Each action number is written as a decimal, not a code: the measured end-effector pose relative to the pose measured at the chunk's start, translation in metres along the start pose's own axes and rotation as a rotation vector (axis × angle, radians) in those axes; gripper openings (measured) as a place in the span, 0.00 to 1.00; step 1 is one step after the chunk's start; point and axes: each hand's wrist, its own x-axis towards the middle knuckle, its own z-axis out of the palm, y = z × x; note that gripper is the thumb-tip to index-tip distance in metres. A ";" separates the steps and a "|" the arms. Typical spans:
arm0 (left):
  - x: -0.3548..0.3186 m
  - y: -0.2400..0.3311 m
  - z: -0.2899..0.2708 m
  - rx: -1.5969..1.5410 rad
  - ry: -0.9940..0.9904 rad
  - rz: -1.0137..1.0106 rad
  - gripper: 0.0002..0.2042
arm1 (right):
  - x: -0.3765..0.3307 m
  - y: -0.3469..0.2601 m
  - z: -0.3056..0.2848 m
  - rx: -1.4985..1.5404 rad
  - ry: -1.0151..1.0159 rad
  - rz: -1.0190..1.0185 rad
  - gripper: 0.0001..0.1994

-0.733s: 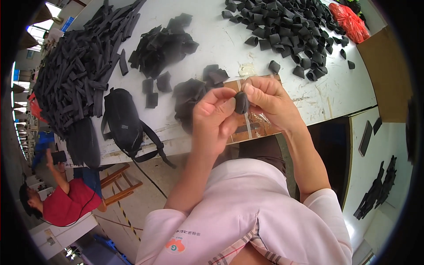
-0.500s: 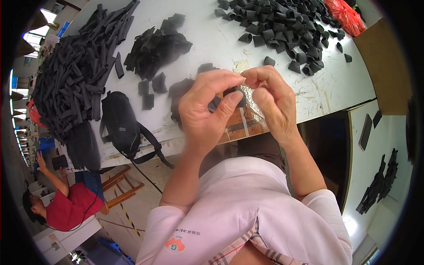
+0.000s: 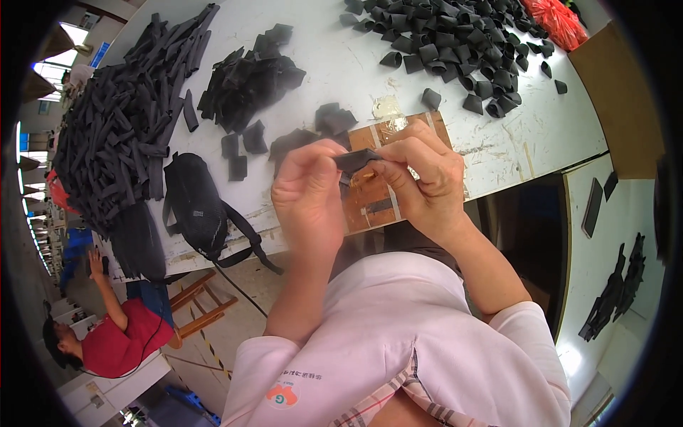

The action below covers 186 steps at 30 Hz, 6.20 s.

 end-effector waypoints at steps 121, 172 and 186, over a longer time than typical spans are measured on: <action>0.023 0.008 0.017 0.569 -0.108 0.248 0.11 | 0.001 0.009 -0.011 0.214 -0.007 0.264 0.13; 0.119 -0.076 -0.093 1.454 -0.042 0.160 0.04 | -0.047 0.023 -0.008 0.435 -0.308 0.897 0.13; -0.041 -0.013 -0.010 -0.119 0.081 -0.494 0.11 | -0.038 -0.011 -0.001 0.664 -0.058 0.743 0.05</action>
